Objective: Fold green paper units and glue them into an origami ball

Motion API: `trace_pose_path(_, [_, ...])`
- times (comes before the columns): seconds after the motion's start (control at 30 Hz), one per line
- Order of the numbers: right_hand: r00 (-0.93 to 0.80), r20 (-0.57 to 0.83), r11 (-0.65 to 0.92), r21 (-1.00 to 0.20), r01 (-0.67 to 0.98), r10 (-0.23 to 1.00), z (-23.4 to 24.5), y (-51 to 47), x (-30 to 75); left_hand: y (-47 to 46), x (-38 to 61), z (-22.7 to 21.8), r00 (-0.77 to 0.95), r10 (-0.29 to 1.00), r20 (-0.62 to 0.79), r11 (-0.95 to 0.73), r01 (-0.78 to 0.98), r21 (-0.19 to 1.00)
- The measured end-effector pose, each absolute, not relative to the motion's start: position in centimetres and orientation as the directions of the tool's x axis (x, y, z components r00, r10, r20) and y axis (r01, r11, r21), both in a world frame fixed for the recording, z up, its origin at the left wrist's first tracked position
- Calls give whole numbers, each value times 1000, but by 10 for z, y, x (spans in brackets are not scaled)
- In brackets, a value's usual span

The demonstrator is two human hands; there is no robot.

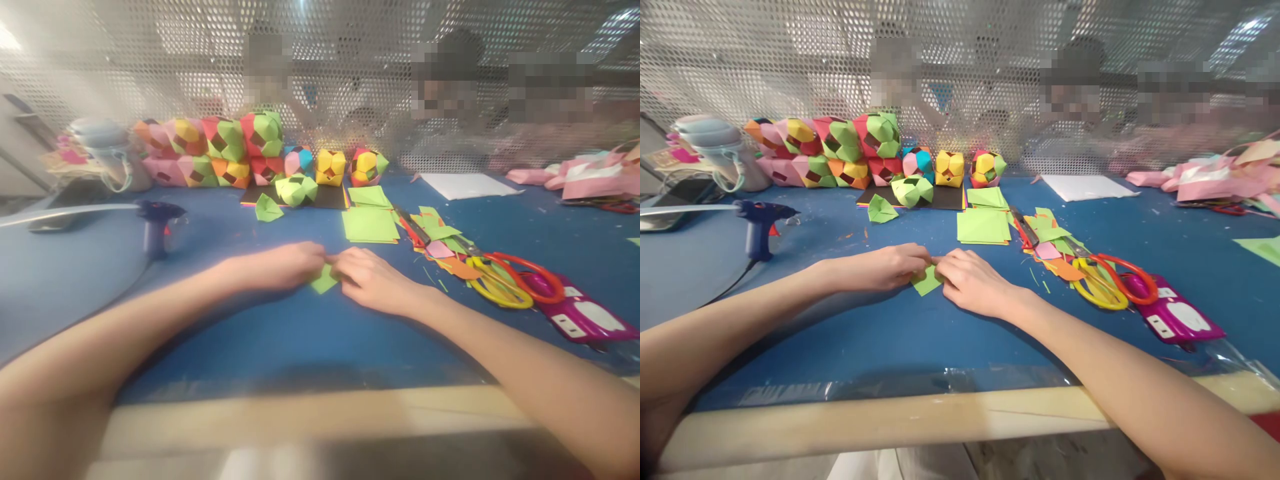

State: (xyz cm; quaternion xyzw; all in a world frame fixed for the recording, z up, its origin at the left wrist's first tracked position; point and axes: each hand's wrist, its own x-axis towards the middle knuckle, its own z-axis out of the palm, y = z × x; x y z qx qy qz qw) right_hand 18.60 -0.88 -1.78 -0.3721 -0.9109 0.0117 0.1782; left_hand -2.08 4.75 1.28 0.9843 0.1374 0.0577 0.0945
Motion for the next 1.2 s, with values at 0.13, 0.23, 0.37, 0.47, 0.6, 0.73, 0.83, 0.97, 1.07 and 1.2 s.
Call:
trace_pose_path(0.13, [-674,304,724,-83,685,673,-13,-7,187,47,-19,15,961,276,25,-945,267,188])
trace_pose_path(0.23, [-694,275,725,-18,688,665,-4,-10,191,47,-19,17,953,304,3,-942,300,150])
trace_pose_path(0.37, [-647,131,651,16,759,751,14,-18,199,45,-18,20,943,331,-29,-938,332,100])
trace_pose_path(0.47, [-544,40,545,5,839,838,25,-23,206,45,-18,22,925,378,-45,-923,381,62])
trace_pose_path(0.6, [-425,-51,421,-74,904,904,32,-23,211,48,-20,24,882,465,-69,-883,468,37])
trace_pose_path(0.73, [-397,9,396,-117,911,918,29,-20,209,49,-21,24,875,477,-82,-874,482,65])
trace_pose_path(0.83, [-390,189,420,-161,893,901,20,-18,205,49,-21,23,878,472,-74,-874,478,90])
trace_pose_path(0.97, [-495,202,527,-162,834,845,9,-16,203,50,-21,21,890,452,-61,-886,455,87])
trace_pose_path(1.07, [-501,67,506,-129,853,863,10,-16,203,50,-23,21,868,491,-71,-870,493,19])
trace_pose_path(1.2, [-418,2,416,-109,903,908,20,-15,207,48,-26,27,790,600,-123,-800,595,-78])
